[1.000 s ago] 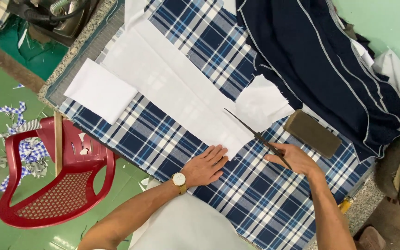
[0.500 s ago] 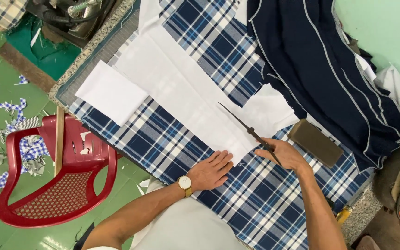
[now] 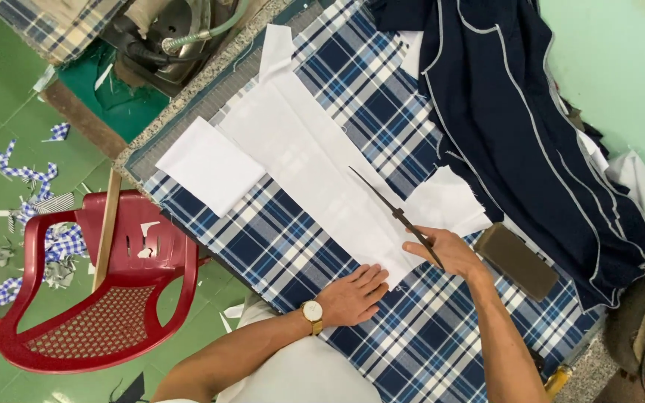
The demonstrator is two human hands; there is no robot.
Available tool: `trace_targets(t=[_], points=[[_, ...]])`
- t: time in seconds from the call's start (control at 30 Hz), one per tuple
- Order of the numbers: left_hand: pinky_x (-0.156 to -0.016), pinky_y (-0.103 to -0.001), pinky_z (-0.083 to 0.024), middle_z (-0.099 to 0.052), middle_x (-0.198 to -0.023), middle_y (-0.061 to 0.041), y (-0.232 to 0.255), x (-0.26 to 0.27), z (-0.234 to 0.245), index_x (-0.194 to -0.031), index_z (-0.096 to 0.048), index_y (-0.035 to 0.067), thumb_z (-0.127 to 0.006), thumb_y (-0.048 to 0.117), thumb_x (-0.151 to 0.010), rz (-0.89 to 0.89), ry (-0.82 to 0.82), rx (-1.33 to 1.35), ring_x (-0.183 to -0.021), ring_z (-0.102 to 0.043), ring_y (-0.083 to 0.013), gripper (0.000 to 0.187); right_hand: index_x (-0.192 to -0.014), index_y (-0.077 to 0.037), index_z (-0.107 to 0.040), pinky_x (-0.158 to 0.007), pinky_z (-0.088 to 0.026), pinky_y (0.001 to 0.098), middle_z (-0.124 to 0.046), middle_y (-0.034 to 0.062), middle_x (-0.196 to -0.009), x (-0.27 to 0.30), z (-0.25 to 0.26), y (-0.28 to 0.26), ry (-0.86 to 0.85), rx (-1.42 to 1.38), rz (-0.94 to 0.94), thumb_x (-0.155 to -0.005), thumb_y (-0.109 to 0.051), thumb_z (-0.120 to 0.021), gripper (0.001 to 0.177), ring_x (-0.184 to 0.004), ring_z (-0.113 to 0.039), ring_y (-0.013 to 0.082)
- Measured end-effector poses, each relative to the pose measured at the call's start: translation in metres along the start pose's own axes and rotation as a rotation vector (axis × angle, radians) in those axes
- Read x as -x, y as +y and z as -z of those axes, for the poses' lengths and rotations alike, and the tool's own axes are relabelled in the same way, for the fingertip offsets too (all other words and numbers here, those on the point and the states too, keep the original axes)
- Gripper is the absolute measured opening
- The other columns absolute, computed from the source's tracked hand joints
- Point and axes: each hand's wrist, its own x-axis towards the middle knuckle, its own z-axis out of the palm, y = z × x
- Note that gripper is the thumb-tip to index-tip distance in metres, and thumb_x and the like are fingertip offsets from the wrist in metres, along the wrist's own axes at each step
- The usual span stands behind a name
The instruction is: The person lays a white fabric piece on a plaid-covered table, smooths it, and uses shears to cut along its edges. The person then folds the fabric and continues cutting to separate sections.
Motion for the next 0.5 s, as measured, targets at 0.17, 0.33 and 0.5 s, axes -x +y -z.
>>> trace_targets(t=[0.17, 0.33, 0.5], points=[[-0.124, -0.054, -0.031, -0.047, -0.152, -0.026, -0.002, 0.003, 0.017, -0.137, -0.053, 0.000, -0.063, 0.031, -0.098, 0.037, -0.068, 0.232, -0.144, -0.043, -0.0438, 0.051, -0.143, -0.017, -0.066, -0.053, -0.033, 0.0268, -0.041, 0.0000, -0.046, 0.009, 0.004, -0.019, -0.084, -0.055, 0.026, -0.088, -0.051, -0.064, 0.065, -0.044, -0.034, 0.0110], [-0.122, -0.053, -0.032, -0.049, -0.150, -0.026, -0.051, 0.023, 0.056, -0.142, -0.052, 0.001, -0.048, 0.041, -0.104, 0.126, 0.004, 0.140, -0.142, -0.044, -0.0427, 0.055, -0.144, -0.012, -0.062, -0.086, -0.041, 0.0357, -0.065, 0.0094, -0.110, -0.010, 0.008, -0.031, -0.068, -0.023, 0.054, -0.084, -0.058, -0.070, 0.076, -0.103, -0.058, 0.0227], [-0.123, -0.052, -0.027, -0.042, -0.155, -0.022, -0.128, 0.045, 0.076, -0.149, -0.047, 0.008, -0.043, 0.047, -0.105, 0.223, 0.103, -0.055, -0.146, -0.038, -0.0379, 0.059, -0.143, -0.011, -0.065, -0.054, -0.047, 0.0342, -0.067, 0.0141, -0.068, -0.028, 0.008, -0.052, -0.028, 0.004, 0.053, -0.083, -0.062, -0.077, 0.080, -0.064, -0.065, 0.0246]])
